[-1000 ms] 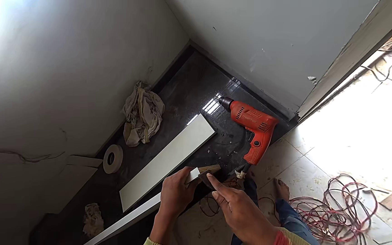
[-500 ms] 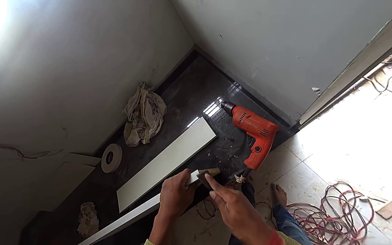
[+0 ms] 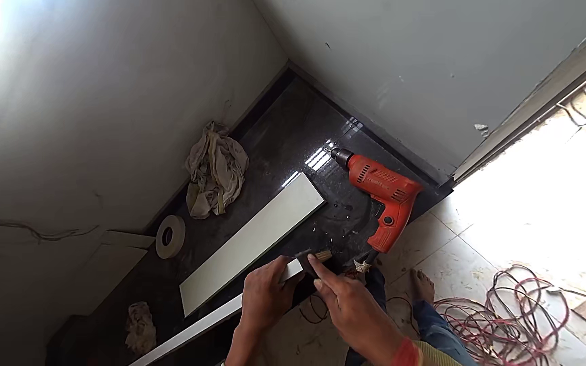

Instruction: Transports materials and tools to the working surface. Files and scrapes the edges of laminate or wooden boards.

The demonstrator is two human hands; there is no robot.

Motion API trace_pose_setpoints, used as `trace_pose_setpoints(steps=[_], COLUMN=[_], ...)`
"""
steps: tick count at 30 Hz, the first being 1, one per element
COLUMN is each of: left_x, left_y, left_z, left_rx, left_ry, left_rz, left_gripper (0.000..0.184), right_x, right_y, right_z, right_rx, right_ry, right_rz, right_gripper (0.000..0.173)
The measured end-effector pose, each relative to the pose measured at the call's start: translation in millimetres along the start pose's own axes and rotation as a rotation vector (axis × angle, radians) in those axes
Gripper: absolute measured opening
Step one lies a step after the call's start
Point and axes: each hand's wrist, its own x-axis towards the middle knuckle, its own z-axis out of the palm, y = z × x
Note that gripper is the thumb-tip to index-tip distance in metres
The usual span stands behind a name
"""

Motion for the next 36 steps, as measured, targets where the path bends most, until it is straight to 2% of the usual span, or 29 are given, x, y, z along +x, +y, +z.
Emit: trace_pose_setpoints(steps=[5, 9, 12, 17, 20, 22, 26, 28, 32, 36], left_x=[3, 5, 4, 1, -3, -2, 1, 3, 7, 3], left_y=[1, -2, 0, 5, 8, 10, 12, 14, 12, -1], left_z=[-1, -1, -2, -3, -2, -6, -12, -13, -24, -23], left_rx=[0.004, -0.002, -0.01, 0.003, 0.004, -0.016, -0.032, -0.026, -0.071, -0.314], left_ry=[0.01, -0.019, -0.022, -0.015, -0.008, -0.04, -0.11, -0.123, -0.267, -0.156], left_rz=[-0.012, -0.028, -0.02, -0.037, -0.034, -0.062, -0.118, -0.139, -0.211, -0.096], left_gripper=[0.025, 0.024, 0.024, 0.023, 0.023, 0.023, 0.023, 0.025, 0.029, 0.038], right_x=[-14, 1, -1, -14, 5, 7, -15, -7, 13, 0], right_y=[6, 0, 3, 6, -9, -11, -1, -7, -6, -2], right_z=[6, -4, -10, -6, -12, -14, -7, -11, -19, -27], right_rx=[-0.013, -0.066, -0.008, 0.054, -0.027, -0.044, -0.03, -0.074, -0.029, 0.18], right_ry=[0.094, 0.006, -0.05, -0.041, -0.099, -0.114, -0.059, -0.072, -0.07, 0.068], right_rz=[-0.112, -0.004, 0.079, -0.014, 0.069, 0.086, 0.006, 0.039, 0.202, 0.27], right_gripper=[0.047, 0.049, 0.05, 0.05, 0.051, 0.051, 0.051, 0.051, 0.052, 0.053])
